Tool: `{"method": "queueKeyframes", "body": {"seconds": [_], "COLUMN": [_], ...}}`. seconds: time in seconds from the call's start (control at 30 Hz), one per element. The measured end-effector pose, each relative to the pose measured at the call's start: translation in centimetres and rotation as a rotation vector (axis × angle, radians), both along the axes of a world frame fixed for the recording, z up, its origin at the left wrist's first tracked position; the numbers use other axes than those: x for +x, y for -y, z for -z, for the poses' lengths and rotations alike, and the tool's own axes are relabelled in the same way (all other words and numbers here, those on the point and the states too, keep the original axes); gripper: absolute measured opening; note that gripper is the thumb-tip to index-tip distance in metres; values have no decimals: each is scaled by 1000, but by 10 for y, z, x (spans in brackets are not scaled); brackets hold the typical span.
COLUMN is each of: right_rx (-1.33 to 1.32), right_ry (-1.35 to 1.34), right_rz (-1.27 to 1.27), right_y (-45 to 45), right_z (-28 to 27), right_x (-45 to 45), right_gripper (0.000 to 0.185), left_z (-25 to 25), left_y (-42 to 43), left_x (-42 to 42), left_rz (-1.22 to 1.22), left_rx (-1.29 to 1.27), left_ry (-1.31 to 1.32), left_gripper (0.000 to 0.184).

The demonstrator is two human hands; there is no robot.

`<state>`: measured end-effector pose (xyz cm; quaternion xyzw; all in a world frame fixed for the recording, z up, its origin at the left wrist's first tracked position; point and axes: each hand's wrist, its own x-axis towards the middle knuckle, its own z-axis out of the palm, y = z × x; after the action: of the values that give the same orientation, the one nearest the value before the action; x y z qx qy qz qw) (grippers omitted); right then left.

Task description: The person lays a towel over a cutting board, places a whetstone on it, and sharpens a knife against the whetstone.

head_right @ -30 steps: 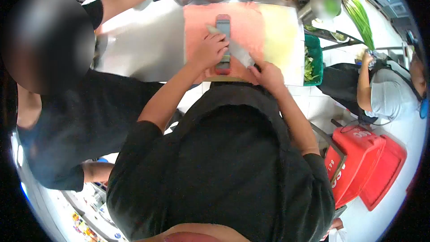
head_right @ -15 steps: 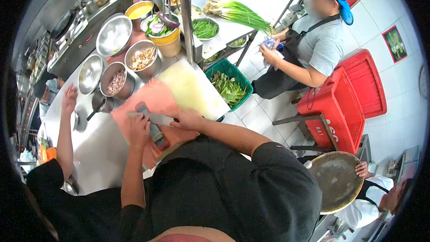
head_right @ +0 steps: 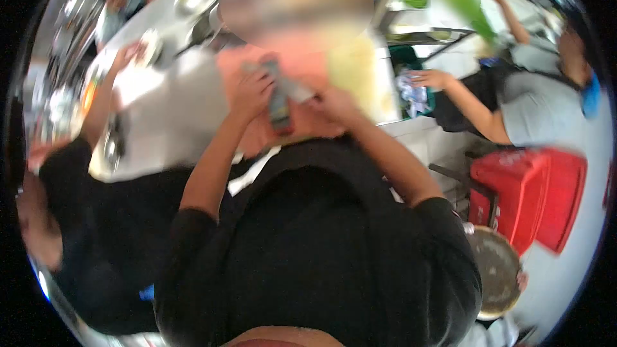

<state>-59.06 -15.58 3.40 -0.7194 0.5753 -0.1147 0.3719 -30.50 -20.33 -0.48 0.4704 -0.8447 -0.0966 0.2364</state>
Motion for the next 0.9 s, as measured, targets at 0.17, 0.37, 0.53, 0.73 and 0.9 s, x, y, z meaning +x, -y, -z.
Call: {"method": "queueKeyframes", "body": {"seconds": [0.17,0.37,0.53,0.73,0.9], "right_rx": [-37,-106,-143,-86,-159], "right_ry": [-188,-201,-167,-139,-81], "right_rz": [-38,-4,-50,-60,-51], "right_y": [-43,-11,-27,-25,30], "right_z": [-5,5,9,9,11], "right_x": [2,26,16,5,44], "right_gripper": [53,49,50,51,54], "left_z": [-17,1,-11,-2,-4], "left_y": [-60,-24,-40,-56,16], "left_x": [1,18,17,6,42], "left_rz": [-43,-91,-67,-90,-149], "left_rx": [11,32,54,5,27], "left_ry": [5,5,44,24,217], "left_gripper": [26,28,29,29,27]}}
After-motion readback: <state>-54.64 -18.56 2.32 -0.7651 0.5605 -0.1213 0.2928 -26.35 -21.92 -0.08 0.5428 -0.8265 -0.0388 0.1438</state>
